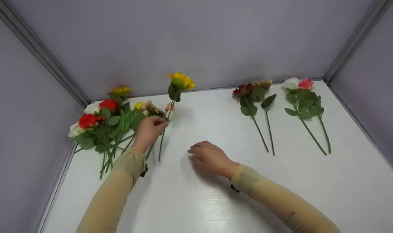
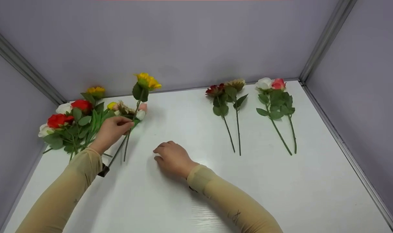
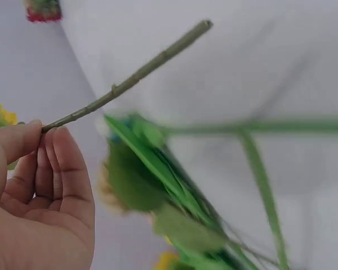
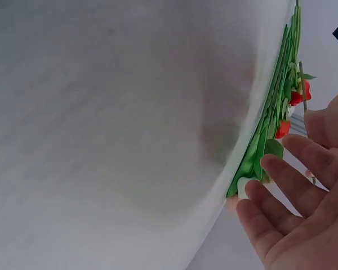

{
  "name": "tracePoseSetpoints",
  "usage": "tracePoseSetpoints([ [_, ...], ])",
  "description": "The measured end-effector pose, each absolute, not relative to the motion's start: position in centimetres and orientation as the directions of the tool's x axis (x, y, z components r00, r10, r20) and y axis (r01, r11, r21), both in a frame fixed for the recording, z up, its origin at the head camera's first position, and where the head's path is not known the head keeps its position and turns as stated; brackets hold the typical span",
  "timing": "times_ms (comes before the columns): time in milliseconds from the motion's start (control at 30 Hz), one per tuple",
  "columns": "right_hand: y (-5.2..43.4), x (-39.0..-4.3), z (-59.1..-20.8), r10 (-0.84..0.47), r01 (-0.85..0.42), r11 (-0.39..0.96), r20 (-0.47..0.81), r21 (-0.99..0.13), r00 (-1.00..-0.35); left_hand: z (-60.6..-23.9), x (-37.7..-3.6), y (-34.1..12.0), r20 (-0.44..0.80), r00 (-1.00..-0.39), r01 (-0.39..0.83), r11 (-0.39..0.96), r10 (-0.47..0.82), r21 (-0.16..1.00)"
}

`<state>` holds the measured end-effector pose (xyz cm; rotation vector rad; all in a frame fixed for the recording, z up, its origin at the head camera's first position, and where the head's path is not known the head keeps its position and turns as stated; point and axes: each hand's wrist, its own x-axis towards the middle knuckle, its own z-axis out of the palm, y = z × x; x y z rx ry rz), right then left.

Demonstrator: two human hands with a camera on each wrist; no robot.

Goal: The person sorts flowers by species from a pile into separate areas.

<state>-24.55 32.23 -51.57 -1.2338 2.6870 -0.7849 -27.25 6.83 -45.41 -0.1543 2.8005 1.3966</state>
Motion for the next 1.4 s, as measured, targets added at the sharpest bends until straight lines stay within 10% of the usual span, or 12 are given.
tracePoseSetpoints([
  [233,35.2,-25.5,-51.2,-0.519,-0.314,0.515,0.001,-0.798,-0.855,-46.2,-27.4,13.0,-0.099,-0.995,-0.092,0.278,0.008,0.956],
  [500,37.6,-25.2,-51.3,-0.474,0.066,0.242,-0.178,-0.968,-0.862,-48.3,-27.4,18.3,-0.132,-0.99,-0.129,0.064,0.042,0.99],
  [1400,38.0,-23.5,-52.4,-0.359,0.186,0.121,-0.218,-0.975,-0.907,-48.5,-27.4,20.1,-0.057,-0.998,-0.053,-0.087,-0.039,0.995],
])
